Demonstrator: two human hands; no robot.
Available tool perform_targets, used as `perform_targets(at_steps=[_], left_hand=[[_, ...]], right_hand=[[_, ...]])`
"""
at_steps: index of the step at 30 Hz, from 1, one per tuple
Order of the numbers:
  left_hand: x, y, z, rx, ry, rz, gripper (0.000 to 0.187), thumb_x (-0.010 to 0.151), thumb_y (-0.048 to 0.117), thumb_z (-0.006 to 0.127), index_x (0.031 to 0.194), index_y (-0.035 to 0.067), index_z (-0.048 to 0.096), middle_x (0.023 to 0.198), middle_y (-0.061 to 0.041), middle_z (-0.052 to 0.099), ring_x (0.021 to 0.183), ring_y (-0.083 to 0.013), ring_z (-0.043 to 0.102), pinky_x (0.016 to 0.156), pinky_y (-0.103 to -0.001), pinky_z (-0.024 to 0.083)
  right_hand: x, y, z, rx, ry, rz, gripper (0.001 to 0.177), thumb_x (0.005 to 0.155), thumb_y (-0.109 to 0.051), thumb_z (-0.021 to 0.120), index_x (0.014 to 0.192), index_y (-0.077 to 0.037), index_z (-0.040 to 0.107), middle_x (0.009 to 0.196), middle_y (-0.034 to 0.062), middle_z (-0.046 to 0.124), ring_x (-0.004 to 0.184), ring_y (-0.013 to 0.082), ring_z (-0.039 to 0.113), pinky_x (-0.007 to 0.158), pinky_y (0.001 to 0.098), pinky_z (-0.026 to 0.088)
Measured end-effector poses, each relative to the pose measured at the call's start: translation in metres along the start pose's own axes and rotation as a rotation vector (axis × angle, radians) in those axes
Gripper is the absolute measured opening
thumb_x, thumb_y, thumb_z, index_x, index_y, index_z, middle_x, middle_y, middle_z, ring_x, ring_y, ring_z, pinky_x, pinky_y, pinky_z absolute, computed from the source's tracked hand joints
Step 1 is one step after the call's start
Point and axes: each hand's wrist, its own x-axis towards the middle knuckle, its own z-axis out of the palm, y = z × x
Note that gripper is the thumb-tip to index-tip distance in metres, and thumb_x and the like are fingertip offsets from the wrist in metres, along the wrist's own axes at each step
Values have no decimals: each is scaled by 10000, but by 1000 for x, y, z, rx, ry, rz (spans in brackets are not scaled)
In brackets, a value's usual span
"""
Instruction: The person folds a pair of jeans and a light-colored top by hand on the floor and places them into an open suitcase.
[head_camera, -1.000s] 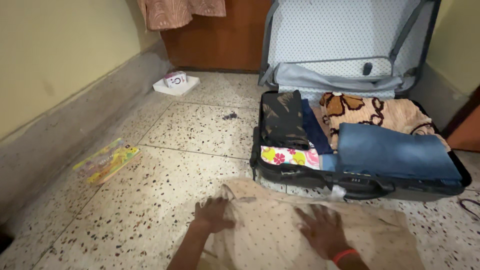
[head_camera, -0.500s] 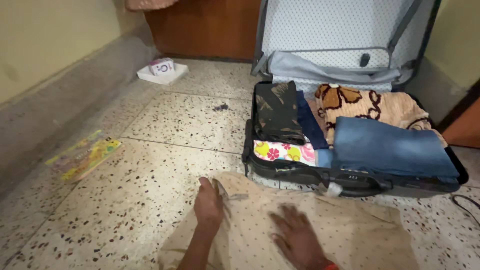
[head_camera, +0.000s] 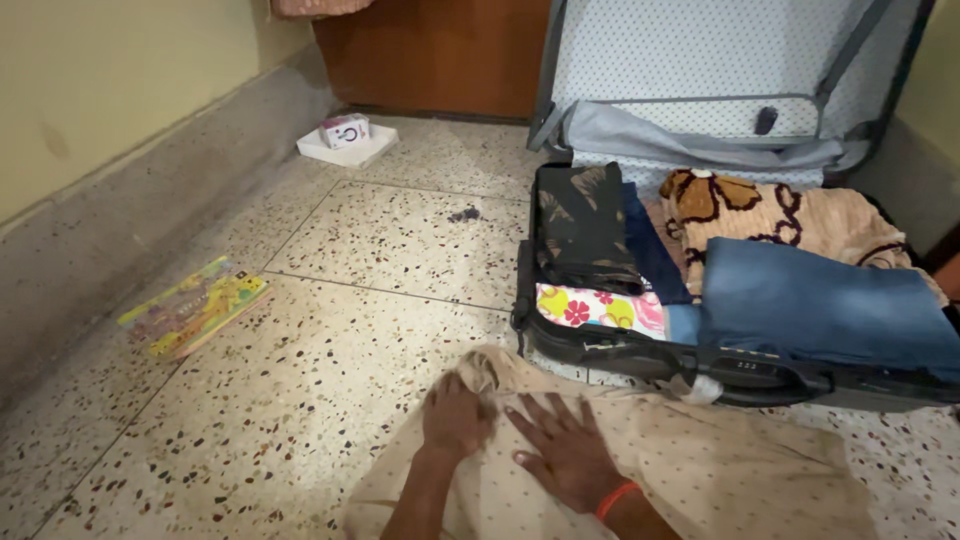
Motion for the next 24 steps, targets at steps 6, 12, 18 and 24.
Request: perform_targets(at_steps=[6,12,18,24], left_hand=[[2,-6,-19,-81,115,-119,1079,808,450,795,1626,178,146,1583,-113,372,1483,-344,328,1151,-574,272],[2,-8,-24,-291,299,137,1081,702,122,853,1589,207,241,1442,-121,503,1343,-333,461,1102,-512,362],[2,5,-23,-287,630,378,228,867,153,722,1093,178,698,1290,-85,631,1233,-303,562,1006,-491,407],[1,17,-35,-387,588,325,204,953,155,621,1142,126,691,1176,-65,644,1130,-292,580,944,-475,430]], right_hand=[[-5,-19,-10,14,-57,68,626,1036,-546,349,1616,-357,210,1727,40,53,1570,381,14,1200,661,-12],[0,-9,5,36,-26,53,628,1033,-539,343,1618,-354,212,1716,28,63,1578,356,-8,1208,661,-43],[-8,32,36,382,522,-146,397,1002,-230,547,1390,-156,583,1534,119,501,1466,344,418,1207,506,298],[-28,65,44,299,484,-51,316,895,-94,606,1198,-142,681,1282,82,667,1210,308,628,1035,406,535]])
